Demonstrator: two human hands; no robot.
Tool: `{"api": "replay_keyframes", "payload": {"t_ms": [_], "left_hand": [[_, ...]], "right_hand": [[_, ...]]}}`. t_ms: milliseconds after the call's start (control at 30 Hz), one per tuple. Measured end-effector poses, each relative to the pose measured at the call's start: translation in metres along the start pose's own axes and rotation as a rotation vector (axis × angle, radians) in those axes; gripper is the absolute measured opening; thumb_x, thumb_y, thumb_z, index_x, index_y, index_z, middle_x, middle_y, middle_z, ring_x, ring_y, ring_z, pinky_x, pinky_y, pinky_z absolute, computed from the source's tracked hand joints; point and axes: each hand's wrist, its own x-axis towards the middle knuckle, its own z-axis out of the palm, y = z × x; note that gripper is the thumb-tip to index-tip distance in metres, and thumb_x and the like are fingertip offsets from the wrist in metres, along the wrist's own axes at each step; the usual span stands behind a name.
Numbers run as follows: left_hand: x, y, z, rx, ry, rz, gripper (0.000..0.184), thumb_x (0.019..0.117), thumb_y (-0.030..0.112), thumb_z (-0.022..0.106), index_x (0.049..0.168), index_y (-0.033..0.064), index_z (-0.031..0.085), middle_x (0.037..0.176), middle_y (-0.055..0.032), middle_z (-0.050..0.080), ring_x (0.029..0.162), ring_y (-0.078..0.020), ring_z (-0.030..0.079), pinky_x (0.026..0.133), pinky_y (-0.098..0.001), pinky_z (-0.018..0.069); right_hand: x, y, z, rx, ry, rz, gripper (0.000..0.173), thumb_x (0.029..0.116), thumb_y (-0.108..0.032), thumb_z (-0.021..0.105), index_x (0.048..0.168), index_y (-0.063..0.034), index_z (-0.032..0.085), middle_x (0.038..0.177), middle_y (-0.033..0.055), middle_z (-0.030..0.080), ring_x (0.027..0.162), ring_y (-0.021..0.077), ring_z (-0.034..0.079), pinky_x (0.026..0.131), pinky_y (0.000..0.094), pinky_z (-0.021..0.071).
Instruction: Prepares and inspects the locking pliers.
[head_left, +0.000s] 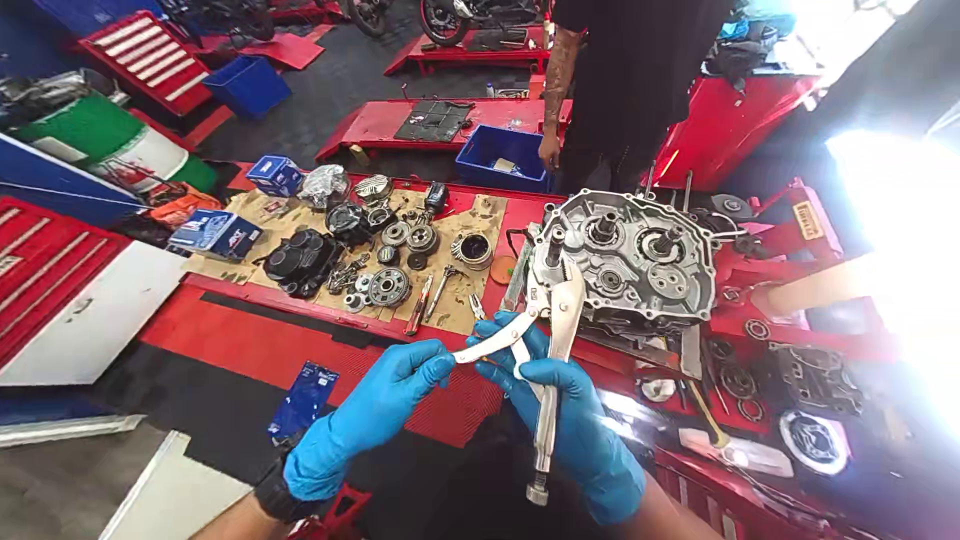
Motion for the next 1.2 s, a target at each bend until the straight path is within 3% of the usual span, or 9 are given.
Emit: {"api": "replay_keyframes", "payload": {"t_ms": [133, 267, 533, 633, 900, 933, 1000, 1067, 1200], "left_hand": [[0.009, -0.008, 0.016, -0.161, -0.010, -0.045, 0.037, 0.1058, 0.046, 0.049, 0.082, 0.0207, 0.064, 0.063, 0.0140, 0.049, 0.051, 0.0050, 0.041, 0.047, -0.0123, 0.0351], [0.003, -0.003, 0.034, -0.267, -0.001, -0.036, 0.038, 0.1093, 0.042, 0.042, 0.088, 0.0189, 0.062, 0.065, 0.0129, 0.049, 0.051, 0.0042, 0.042, 0.047, -0.0123, 0.0367], [0.000, 0.009, 0.050, -0.411, 0.019, -0.075, 0.039, 0.1106, 0.039, 0.038, 0.087, 0.0172, 0.061, 0.061, 0.0115, 0.043, 0.048, 0.0022, 0.038, 0.044, -0.0138, 0.0333], [0.000, 0.012, 0.048, -0.393, -0.001, -0.095, 0.040, 0.1107, 0.038, 0.038, 0.087, 0.0168, 0.061, 0.063, 0.0108, 0.046, 0.049, 0.0022, 0.040, 0.044, -0.0134, 0.0340], [0.003, 0.011, 0.032, -0.522, -0.125, -0.164, 0.040, 0.1105, 0.040, 0.038, 0.089, 0.0165, 0.061, 0.060, 0.0106, 0.044, 0.047, 0.0016, 0.039, 0.043, -0.0138, 0.0334], [0.003, 0.009, 0.028, -0.594, -0.211, -0.175, 0.043, 0.1106, 0.043, 0.037, 0.093, 0.0146, 0.064, 0.063, 0.0084, 0.051, 0.050, -0.0001, 0.047, 0.046, -0.0155, 0.0414], [0.005, 0.001, 0.023, -0.814, -0.471, -0.218, 0.057, 0.1099, 0.050, 0.033, 0.112, 0.0079, 0.071, 0.086, -0.0042, 0.073, 0.073, -0.0120, 0.071, 0.068, -0.0280, 0.0615], [0.009, -0.009, 0.028, -1.022, -0.708, -0.257, 0.069, 0.1078, 0.058, 0.028, 0.130, 0.0046, 0.065, 0.113, -0.0156, 0.074, 0.101, -0.0250, 0.074, 0.089, -0.0390, 0.0609], [0.024, -0.025, 0.048, -1.158, -0.885, -0.258, 0.072, 0.1008, 0.066, 0.039, 0.137, 0.0074, 0.060, 0.125, -0.0133, 0.067, 0.116, -0.0290, 0.066, 0.099, -0.0464, 0.0553]], "right_hand": [[0.011, 0.002, 0.007, -0.062, 0.118, -0.039, 0.053, 0.0914, 0.001, 0.044, 0.144, 0.0034, 0.045, 0.139, 0.0266, 0.057, 0.129, 0.0348, 0.058, 0.110, 0.0436, 0.0475], [0.023, 0.006, 0.014, -0.105, 0.188, -0.039, 0.043, 0.0938, 0.000, 0.043, 0.136, 0.0029, 0.051, 0.118, 0.0221, 0.067, 0.111, 0.0304, 0.068, 0.100, 0.0421, 0.0546], [0.026, 0.007, 0.019, -0.005, 0.238, -0.052, 0.027, 0.1059, -0.015, 0.042, 0.120, 0.0001, 0.059, 0.092, 0.0122, 0.065, 0.087, 0.0218, 0.069, 0.086, 0.0386, 0.0587], [0.027, 0.006, 0.017, -0.008, 0.203, -0.059, 0.027, 0.1029, -0.014, 0.044, 0.120, 0.0003, 0.059, 0.091, 0.0124, 0.066, 0.087, 0.0226, 0.069, 0.087, 0.0394, 0.0581], [0.028, 0.001, 0.015, -0.043, 0.166, -0.022, 0.033, 0.1013, -0.010, 0.041, 0.129, 0.0009, 0.056, 0.110, 0.0216, 0.069, 0.104, 0.0315, 0.070, 0.097, 0.0437, 0.0565], [0.027, 0.000, 0.014, -0.056, 0.168, -0.021, 0.032, 0.1011, -0.010, 0.042, 0.128, 0.0003, 0.057, 0.108, 0.0199, 0.069, 0.102, 0.0309, 0.070, 0.096, 0.0444, 0.0570], [0.025, -0.001, 0.013, -0.096, 0.172, -0.014, 0.032, 0.1000, -0.011, 0.043, 0.126, -0.0012, 0.058, 0.104, 0.0169, 0.069, 0.100, 0.0295, 0.071, 0.094, 0.0458, 0.0577], [0.023, -0.004, 0.009, -0.120, 0.152, 0.007, 0.033, 0.0994, -0.011, 0.043, 0.126, -0.0013, 0.059, 0.106, 0.0180, 0.070, 0.101, 0.0296, 0.071, 0.094, 0.0446, 0.0578], [0.022, -0.015, 0.000, -0.140, 0.106, 0.042, 0.036, 0.0982, -0.010, 0.044, 0.129, 0.0014, 0.059, 0.114, 0.0218, 0.070, 0.105, 0.0316, 0.071, 0.096, 0.0443, 0.0570]]}}
